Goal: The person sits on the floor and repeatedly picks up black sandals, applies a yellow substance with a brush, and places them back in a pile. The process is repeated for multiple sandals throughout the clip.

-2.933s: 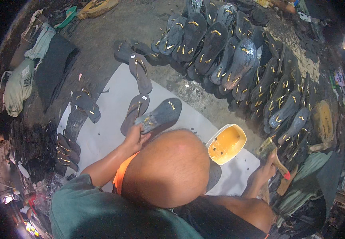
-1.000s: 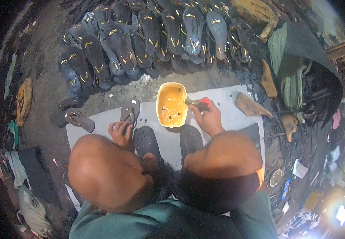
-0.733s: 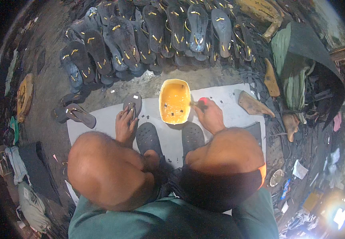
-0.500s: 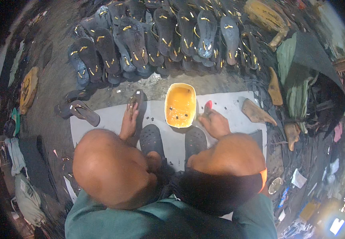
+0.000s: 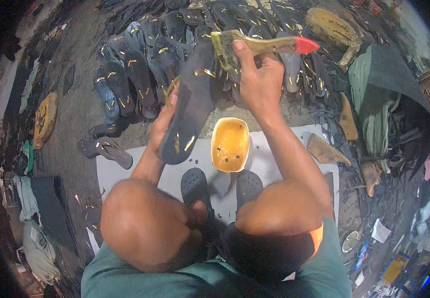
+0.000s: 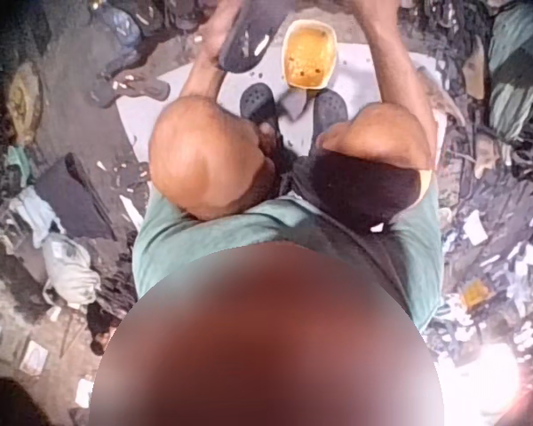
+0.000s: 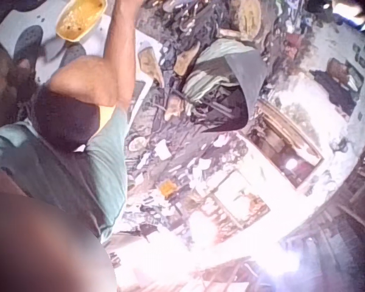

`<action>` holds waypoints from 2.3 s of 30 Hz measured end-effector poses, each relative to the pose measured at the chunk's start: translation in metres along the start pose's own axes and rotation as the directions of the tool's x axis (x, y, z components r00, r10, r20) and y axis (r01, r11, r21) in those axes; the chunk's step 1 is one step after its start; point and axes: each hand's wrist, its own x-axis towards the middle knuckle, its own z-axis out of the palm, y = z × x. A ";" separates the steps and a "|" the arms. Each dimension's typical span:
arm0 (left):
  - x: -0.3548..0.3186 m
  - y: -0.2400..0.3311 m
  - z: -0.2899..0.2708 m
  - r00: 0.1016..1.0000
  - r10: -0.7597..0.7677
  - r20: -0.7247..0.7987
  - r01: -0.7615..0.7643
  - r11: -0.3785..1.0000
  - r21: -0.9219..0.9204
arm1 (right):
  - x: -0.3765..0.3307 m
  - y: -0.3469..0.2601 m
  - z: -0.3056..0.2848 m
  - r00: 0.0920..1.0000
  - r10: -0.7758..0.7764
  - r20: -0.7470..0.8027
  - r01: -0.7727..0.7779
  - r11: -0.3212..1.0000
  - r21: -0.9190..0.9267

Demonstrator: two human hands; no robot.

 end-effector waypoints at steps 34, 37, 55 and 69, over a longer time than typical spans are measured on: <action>0.031 0.041 0.012 0.993 0.119 0.013 -0.101 0.891 -0.442 | -0.041 -0.011 -0.005 0.739 -0.377 0.559 0.407 0.910 0.075; 0.038 0.043 -0.014 0.986 0.119 0.120 -0.047 0.876 -0.481 | -0.068 -0.023 -0.006 0.583 -0.477 0.657 0.561 0.822 0.098; 0.033 0.007 0.024 0.995 0.096 -0.033 -0.101 0.973 -0.209 | -0.026 -0.026 0.001 0.848 -0.361 0.387 0.387 0.922 0.011; 0.034 0.029 0.022 0.996 0.083 0.045 -0.061 0.929 -0.364 | -0.049 0.016 -0.021 0.802 -0.483 0.351 0.519 0.855 -0.009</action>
